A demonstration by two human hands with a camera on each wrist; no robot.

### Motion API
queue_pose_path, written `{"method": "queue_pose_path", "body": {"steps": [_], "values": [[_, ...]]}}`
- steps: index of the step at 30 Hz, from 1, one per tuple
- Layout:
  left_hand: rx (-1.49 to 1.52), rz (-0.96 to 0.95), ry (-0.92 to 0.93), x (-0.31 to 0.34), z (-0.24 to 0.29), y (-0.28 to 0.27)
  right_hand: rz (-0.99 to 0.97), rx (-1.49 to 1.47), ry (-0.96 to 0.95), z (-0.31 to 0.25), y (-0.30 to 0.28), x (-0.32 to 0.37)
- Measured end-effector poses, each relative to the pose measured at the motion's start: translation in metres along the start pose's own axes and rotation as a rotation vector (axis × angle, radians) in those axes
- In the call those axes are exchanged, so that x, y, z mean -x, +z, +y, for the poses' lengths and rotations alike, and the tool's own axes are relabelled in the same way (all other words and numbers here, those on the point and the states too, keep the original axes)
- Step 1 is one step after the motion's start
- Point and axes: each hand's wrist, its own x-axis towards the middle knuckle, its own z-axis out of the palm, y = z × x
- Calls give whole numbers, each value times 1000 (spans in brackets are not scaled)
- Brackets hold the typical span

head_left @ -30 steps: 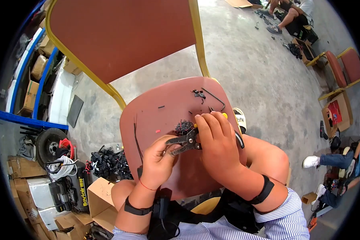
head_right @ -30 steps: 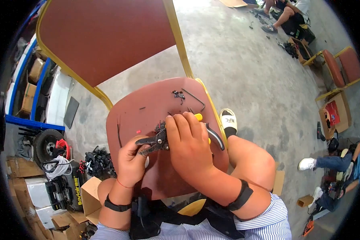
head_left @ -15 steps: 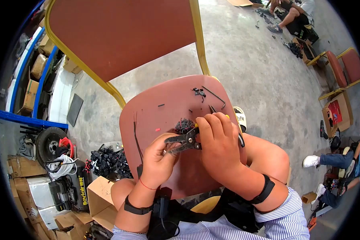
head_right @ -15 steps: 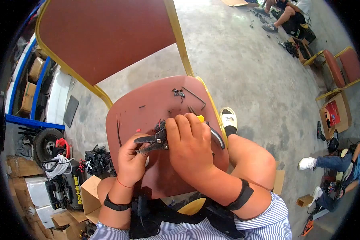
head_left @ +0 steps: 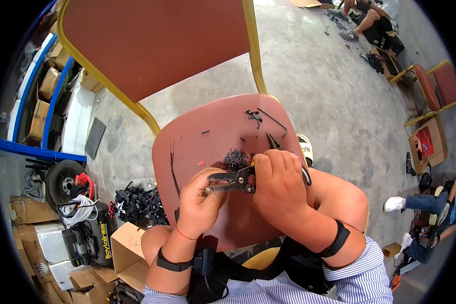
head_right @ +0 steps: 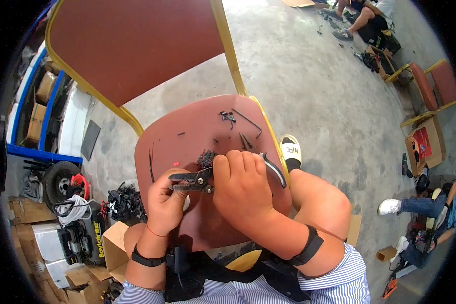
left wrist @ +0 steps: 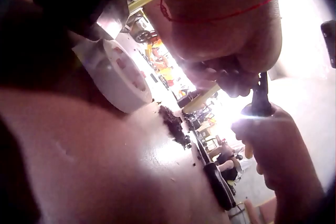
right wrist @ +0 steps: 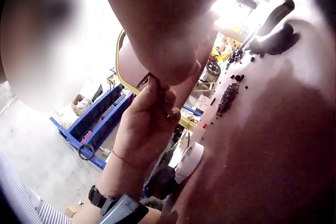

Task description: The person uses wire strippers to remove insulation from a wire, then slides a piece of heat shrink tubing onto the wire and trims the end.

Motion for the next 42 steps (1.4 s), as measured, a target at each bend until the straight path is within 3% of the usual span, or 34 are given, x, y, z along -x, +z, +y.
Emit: {"method": "queue_pose_path", "body": {"steps": [8,17,23,26,42], "values": [[-59,-9,44,0,-2,-1,-45,27,23,0,-1,1],[-107,9,-64,0,3,-1,-66,68,10,3,2,3],[-271,2,141,-6,0,-2,-66,54,-2,5,4,2],[-284,15,106,-7,3,-2,-77,61,16,6,4,2],[20,-1,-60,-3,-3,1,-72,27,29,2,4,2]]}}
